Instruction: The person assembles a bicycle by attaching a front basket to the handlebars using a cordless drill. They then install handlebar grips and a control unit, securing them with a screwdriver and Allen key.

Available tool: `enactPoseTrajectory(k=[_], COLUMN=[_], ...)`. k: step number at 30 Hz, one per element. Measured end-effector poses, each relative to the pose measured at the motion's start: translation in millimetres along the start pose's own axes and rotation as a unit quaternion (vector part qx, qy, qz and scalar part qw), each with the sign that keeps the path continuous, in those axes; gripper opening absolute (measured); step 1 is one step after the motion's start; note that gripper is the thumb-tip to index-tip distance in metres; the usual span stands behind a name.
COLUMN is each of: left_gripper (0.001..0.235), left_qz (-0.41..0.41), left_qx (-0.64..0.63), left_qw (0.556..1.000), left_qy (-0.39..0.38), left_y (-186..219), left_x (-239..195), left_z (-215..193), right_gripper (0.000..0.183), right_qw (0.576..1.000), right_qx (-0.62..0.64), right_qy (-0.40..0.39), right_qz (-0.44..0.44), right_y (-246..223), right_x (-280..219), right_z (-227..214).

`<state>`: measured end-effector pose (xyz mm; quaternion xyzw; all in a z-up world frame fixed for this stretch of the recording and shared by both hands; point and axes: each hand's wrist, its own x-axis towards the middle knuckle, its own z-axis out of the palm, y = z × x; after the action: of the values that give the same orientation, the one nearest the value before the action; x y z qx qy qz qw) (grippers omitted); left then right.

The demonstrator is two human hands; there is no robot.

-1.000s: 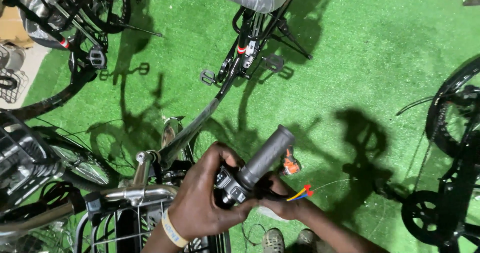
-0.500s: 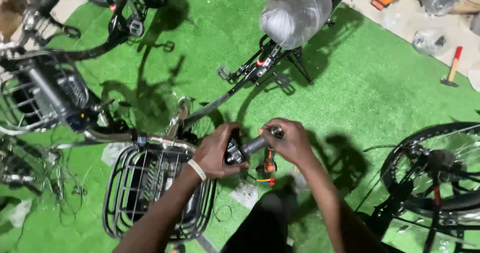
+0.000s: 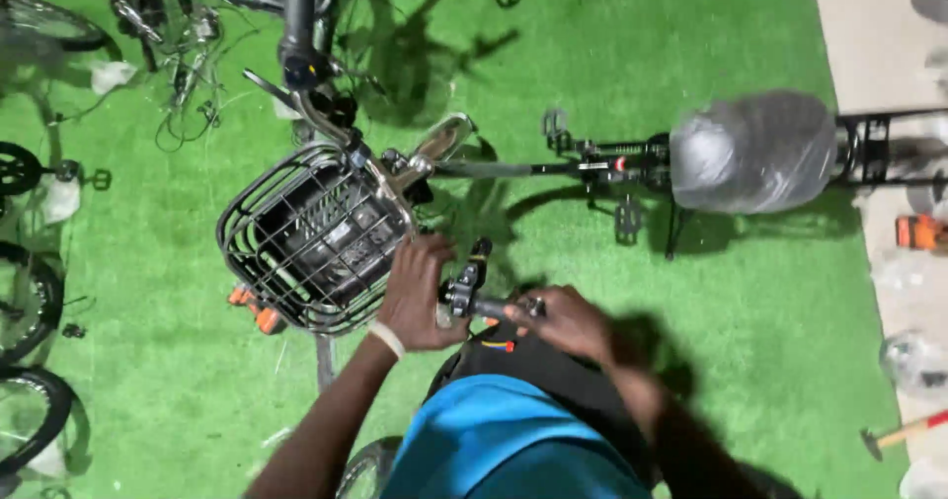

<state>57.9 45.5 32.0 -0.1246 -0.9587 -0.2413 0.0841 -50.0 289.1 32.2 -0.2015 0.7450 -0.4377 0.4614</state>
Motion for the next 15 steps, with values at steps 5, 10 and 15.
enactPoseTrajectory(k=[5, 10, 15], left_gripper=[0.062, 0.018, 0.014], left_qz=[-0.435, -0.645, -0.657], left_qx=[-0.024, -0.350, -0.423], left_qw=[0.856, 0.498, 0.166], left_qy=[0.279, 0.463, 0.601], left_y=[86.9, 100.4, 120.3], left_x=[-38.2, -30.1, 33.8], left_z=[42.0, 141.8, 159.0], right_gripper=[0.043, 0.029, 0.024], right_qw=[0.981, 0.979, 0.964], right_qx=[-0.154, -0.159, -0.123], right_qy=[-0.114, -0.121, -0.152], right_qz=[0.022, -0.052, -0.180], right_y=[-33.9, -17.9, -47.2], right_x=[5.4, 22.3, 32.5], right_z=[-12.9, -22.5, -42.6])
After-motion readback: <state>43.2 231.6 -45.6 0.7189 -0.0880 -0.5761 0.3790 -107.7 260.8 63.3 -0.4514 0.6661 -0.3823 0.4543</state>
